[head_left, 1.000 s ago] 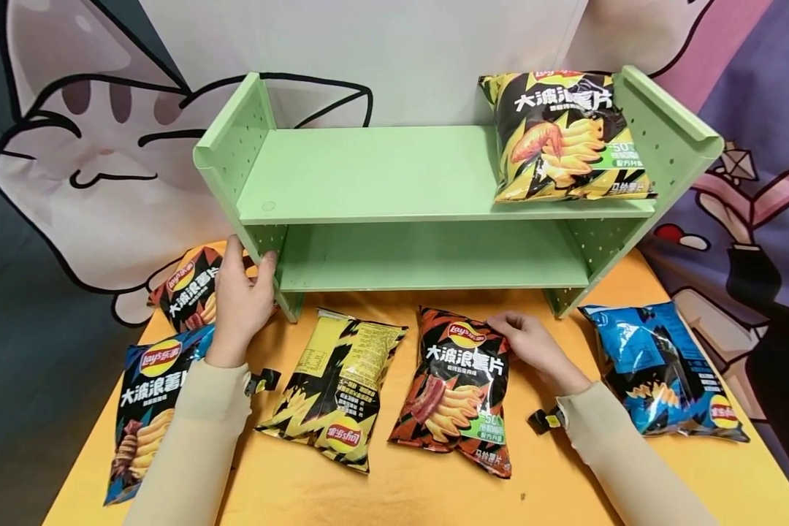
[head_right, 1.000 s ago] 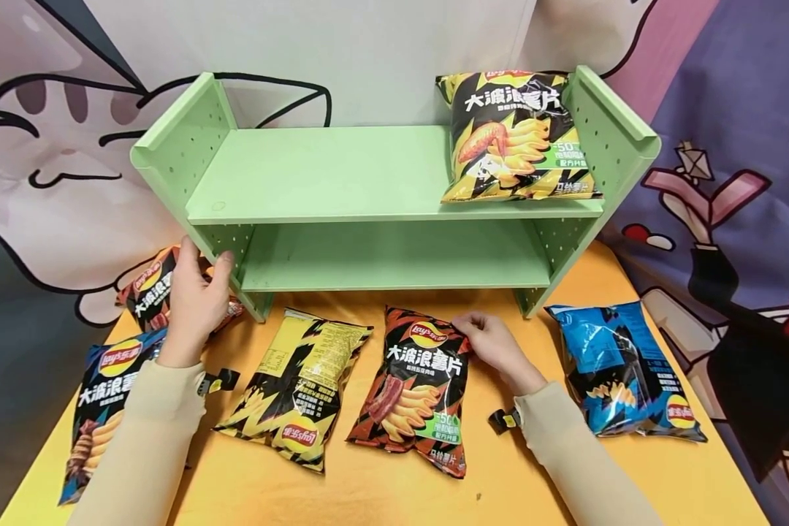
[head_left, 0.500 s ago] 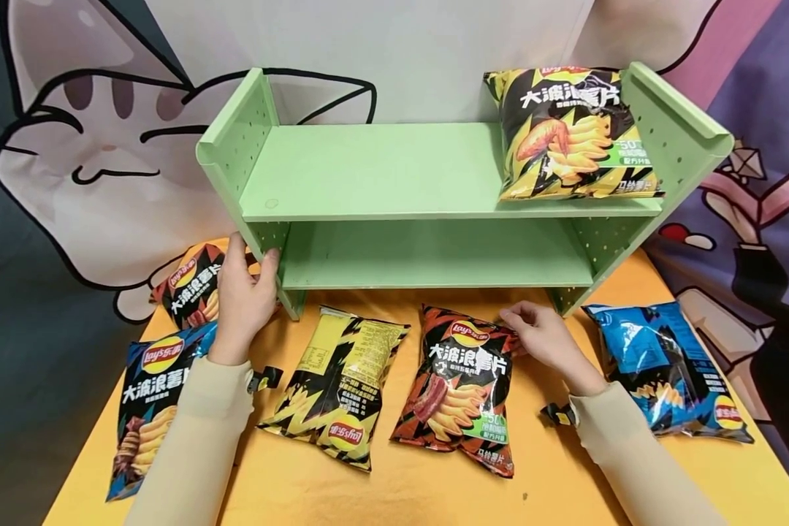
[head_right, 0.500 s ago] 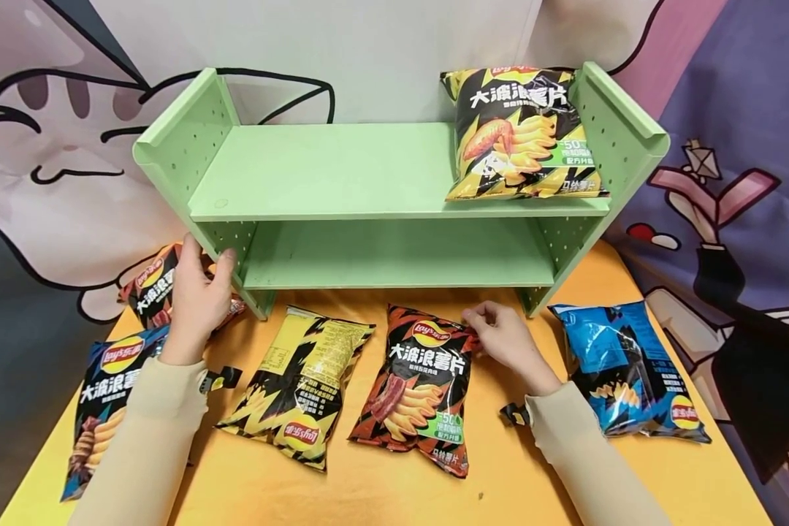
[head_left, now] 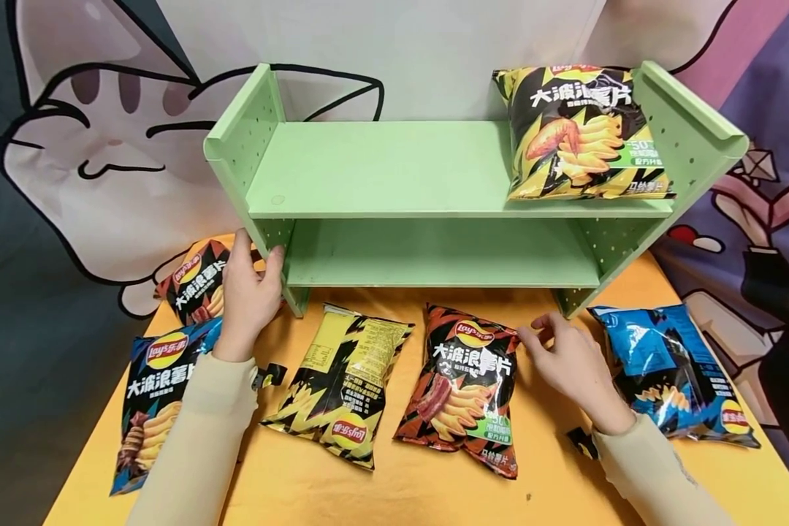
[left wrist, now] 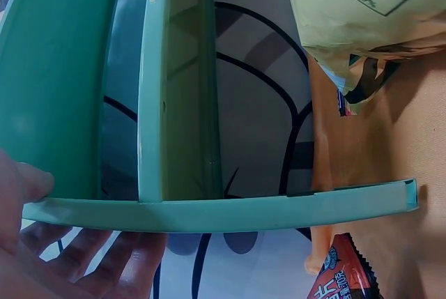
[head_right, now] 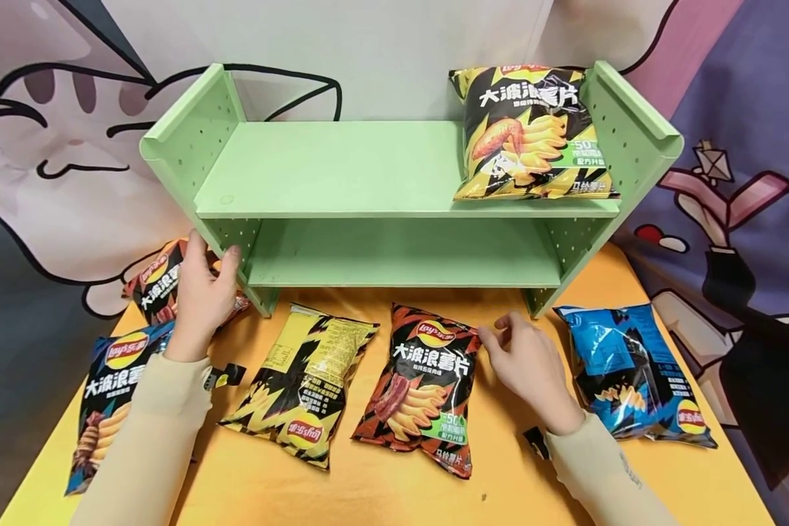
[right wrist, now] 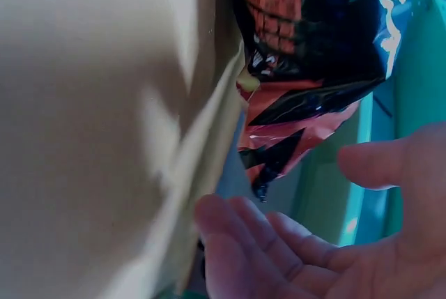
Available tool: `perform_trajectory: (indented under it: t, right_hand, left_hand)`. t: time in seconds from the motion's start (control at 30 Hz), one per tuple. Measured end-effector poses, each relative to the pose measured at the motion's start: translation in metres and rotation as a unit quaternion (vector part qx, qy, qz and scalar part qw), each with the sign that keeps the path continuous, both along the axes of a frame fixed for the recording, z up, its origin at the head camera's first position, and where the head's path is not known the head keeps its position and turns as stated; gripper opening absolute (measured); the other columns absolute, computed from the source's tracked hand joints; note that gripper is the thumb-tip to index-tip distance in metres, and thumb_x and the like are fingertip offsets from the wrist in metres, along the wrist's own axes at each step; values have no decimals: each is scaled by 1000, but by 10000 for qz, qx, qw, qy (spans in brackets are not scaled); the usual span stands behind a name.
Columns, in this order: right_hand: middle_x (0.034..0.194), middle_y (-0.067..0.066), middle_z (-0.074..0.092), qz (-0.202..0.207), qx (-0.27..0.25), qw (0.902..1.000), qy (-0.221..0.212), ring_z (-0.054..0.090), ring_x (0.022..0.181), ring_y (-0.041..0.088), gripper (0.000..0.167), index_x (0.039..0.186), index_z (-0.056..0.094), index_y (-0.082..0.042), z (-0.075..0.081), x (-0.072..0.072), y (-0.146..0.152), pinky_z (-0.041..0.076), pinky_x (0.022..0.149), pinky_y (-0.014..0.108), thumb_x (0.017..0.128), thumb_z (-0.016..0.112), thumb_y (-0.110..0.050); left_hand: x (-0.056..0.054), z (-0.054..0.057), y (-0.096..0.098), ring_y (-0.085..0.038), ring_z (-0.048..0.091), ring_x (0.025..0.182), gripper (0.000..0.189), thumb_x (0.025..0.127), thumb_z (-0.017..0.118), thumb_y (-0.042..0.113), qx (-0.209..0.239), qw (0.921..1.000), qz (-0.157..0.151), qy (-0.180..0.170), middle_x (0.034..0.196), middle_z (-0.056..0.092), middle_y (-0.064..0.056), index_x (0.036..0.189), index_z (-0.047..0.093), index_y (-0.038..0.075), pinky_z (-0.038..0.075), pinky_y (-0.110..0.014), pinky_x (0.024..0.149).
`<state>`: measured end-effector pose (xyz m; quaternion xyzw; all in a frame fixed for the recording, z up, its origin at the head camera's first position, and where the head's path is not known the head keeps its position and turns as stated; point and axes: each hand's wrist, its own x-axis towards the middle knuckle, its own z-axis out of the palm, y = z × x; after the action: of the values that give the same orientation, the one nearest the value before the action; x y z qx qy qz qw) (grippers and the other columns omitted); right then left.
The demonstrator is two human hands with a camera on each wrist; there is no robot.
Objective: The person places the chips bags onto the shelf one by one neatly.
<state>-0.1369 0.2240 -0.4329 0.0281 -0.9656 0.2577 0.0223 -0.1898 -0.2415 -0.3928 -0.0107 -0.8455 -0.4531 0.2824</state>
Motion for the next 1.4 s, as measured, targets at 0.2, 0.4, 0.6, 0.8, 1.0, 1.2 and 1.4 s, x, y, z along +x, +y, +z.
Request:
perform_trajectory:
  t: [0.2,0.4,0.6,0.8,1.0,1.2,1.4]
  right_hand:
    - [69,-1,61,88,342,9991,-253,48,55,15,49,99,70,-14,6,25,-7,35,52,31,103,52,-59]
    - [66,-1,58,240,296,9972,-640,47,55,14,64,124,72,-11,10,42,-22,34,52,31,102,48,-65]
    - [68,-1,59,388,359,9958,-749,51,58,13,72,133,63,-5,3,51,-36,36,54,31,101,49,-67]
    - [74,4,65,491,340,9949,-807,61,64,16,84,142,53,2,-4,51,-48,43,55,34,99,51,-69]
    - [84,11,72,532,230,9945,-871,68,71,20,93,149,44,5,-8,49,-57,48,58,38,98,49,-72]
    - [98,21,75,505,119,9950,-851,73,82,30,97,153,38,6,-13,47,-61,56,69,48,97,50,-72]
    - [90,16,72,476,30,9935,-1034,70,77,24,108,157,28,6,-15,46,-64,56,75,49,93,51,-78]
  left_hand:
    - [0,0,0,-38,56,134,42,103,57,21,-18,10000,-5,40,136,62,-23,140,52,1,46,-67,104]
    - [0,0,1,-39,56,133,43,103,57,22,-20,10000,1,50,136,62,-23,140,52,0,45,-67,105]
    - [1,0,1,-39,55,134,43,103,57,22,-35,10000,33,42,137,62,-24,141,52,1,45,-67,106]
    - [1,1,1,-39,56,133,44,104,56,23,-37,10000,45,15,137,62,-23,141,52,1,46,-67,104]
    - [0,0,0,-40,56,134,43,104,56,21,-50,10000,17,23,137,61,-24,142,51,2,44,-66,106]
    - [0,0,1,-40,55,134,43,104,56,22,-44,10000,-35,-1,137,61,-24,142,51,2,43,-67,107]
    - [0,1,1,-39,55,134,44,104,56,24,-23,10000,-13,-42,137,60,-23,143,50,3,45,-67,106]
